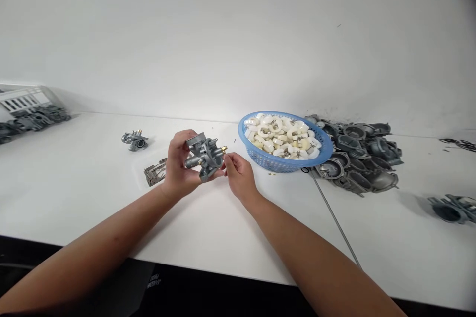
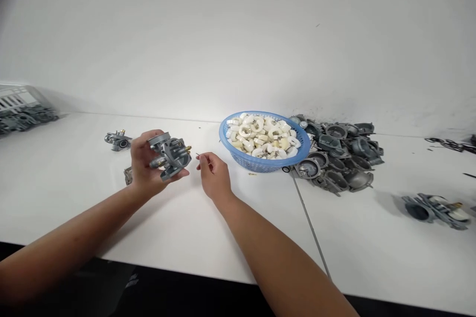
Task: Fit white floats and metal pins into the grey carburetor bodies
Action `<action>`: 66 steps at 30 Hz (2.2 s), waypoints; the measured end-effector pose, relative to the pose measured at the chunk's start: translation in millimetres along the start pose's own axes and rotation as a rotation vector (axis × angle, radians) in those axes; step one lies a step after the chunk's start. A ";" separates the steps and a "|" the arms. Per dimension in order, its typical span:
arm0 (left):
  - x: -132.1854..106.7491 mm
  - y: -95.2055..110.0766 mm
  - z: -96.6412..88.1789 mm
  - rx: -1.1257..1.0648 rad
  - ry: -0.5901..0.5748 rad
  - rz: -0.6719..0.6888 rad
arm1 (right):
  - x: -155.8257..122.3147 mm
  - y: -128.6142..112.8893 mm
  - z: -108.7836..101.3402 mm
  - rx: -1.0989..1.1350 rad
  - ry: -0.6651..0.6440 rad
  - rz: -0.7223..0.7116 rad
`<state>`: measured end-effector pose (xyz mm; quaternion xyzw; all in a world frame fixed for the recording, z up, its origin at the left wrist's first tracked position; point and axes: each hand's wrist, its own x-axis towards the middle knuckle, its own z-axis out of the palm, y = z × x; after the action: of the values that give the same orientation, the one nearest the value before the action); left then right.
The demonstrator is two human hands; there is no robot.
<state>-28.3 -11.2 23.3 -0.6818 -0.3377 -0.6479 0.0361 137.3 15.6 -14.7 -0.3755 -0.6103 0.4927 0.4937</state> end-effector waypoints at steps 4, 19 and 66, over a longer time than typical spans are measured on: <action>-20.8 21.5 19.9 -0.243 -0.143 -0.388 | -1.2 0.5 2.8 0.149 0.007 -0.043; -46.2 16.4 20.4 -0.343 -0.299 -0.770 | -9.7 -11.4 10.2 0.345 0.124 0.320; -24.3 16.4 -10.1 0.674 -0.688 0.269 | 7.5 -18.9 -27.4 -0.769 0.011 0.201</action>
<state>-27.0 -38.8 9.2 -0.8440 -0.4296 -0.2297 0.2243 162.7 24.6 6.2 -0.5934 -0.7080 0.2720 0.2695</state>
